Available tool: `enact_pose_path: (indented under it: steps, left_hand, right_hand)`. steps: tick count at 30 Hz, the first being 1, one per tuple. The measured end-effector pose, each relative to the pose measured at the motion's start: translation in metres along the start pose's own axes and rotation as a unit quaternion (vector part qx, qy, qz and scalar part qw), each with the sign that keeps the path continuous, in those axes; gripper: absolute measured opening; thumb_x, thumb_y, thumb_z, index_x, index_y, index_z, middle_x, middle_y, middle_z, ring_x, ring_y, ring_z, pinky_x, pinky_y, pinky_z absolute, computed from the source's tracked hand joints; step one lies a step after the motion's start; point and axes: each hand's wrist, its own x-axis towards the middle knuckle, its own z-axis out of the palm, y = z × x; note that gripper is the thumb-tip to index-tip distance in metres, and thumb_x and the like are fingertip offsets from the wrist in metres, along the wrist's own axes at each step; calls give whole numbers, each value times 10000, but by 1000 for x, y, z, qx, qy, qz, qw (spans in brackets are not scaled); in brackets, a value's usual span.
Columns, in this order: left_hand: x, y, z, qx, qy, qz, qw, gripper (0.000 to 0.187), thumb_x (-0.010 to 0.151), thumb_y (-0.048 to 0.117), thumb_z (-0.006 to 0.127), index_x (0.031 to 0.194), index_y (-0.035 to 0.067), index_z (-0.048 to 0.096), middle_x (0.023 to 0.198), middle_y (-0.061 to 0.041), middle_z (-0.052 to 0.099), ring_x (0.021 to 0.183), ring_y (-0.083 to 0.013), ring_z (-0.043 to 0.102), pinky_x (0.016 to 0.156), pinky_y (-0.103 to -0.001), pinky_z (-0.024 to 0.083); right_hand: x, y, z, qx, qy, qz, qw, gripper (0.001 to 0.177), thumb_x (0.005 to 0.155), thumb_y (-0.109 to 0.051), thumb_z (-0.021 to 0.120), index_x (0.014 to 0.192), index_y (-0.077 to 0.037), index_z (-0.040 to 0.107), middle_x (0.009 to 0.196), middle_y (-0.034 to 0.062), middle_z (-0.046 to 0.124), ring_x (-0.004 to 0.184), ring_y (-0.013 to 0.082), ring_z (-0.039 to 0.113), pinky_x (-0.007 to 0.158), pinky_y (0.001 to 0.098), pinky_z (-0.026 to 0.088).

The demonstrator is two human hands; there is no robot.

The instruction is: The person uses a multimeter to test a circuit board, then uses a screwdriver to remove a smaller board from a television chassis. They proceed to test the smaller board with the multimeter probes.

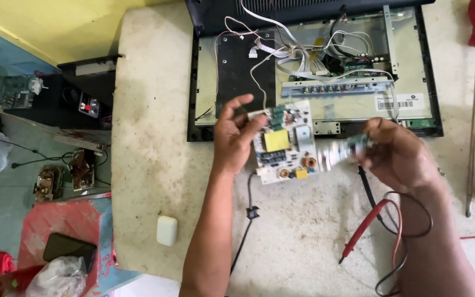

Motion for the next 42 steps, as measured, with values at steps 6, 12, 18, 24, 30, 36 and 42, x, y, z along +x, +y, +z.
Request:
enact_pose_path:
  steps: [6, 12, 18, 24, 30, 36, 42]
  left_hand:
    - [3, 4, -3, 26, 79, 25, 996, 380, 928, 111, 755, 1275, 68, 607, 716, 3, 581, 709, -66, 533, 689, -210, 450]
    - [19, 10, -11, -1, 133, 25, 991, 379, 877, 108, 779, 1217, 34, 628, 887, -118, 737, 839, -138, 689, 795, -257, 556]
    - [47, 55, -21, 45, 142, -45, 988, 354, 854, 132, 774, 1167, 64, 624, 972, -161, 750, 784, -244, 742, 538, -331, 637]
    - [88, 81, -51, 143, 158, -79, 974, 254, 918, 76, 711, 1165, 56, 656, 966, -142, 739, 756, -224, 737, 535, -307, 637]
    - [125, 69, -82, 241, 190, -65, 950, 162, 896, 104, 733, 1058, 109, 740, 1079, -61, 774, 1028, -182, 724, 950, -303, 601]
    - [138, 58, -81, 291, 175, -180, 923, 193, 891, 129, 739, 1082, 136, 758, 1163, -53, 786, 1112, -204, 731, 1031, -354, 583]
    - [139, 57, -53, 295, 123, -254, 913, 190, 887, 101, 740, 1069, 139, 774, 1164, -38, 784, 1088, -186, 719, 1003, -330, 569]
  right_hand:
    - [-16, -11, 24, -315, 34, 54, 947, 100, 956, 8, 593, 952, 34, 689, 808, 181, 705, 677, 274, 717, 549, 331, 524]
    - [-15, -11, 65, -469, 102, 115, 870, 167, 934, -59, 637, 925, 43, 769, 671, 194, 692, 637, 219, 588, 570, 313, 368]
    - [-18, -20, 79, -627, 121, 132, 758, 213, 873, -233, 685, 925, -98, 842, 832, 69, 781, 787, 191, 646, 740, 334, 462]
    - [-16, -16, 73, -688, 122, 114, 706, 217, 856, -358, 749, 992, -237, 867, 964, -6, 819, 842, 194, 716, 785, 358, 525]
    - [-14, -12, 71, -683, 123, 92, 714, 165, 847, -329, 788, 960, -239, 866, 902, -12, 819, 777, 154, 717, 746, 325, 524]
    - [-13, -13, 73, -669, 132, 107, 723, 169, 850, -322, 791, 959, -220, 871, 906, -2, 799, 771, 156, 705, 748, 319, 517]
    - [-11, -12, 71, -674, 133, 111, 718, 187, 840, -340, 792, 968, -226, 868, 917, -5, 791, 782, 161, 709, 763, 320, 516]
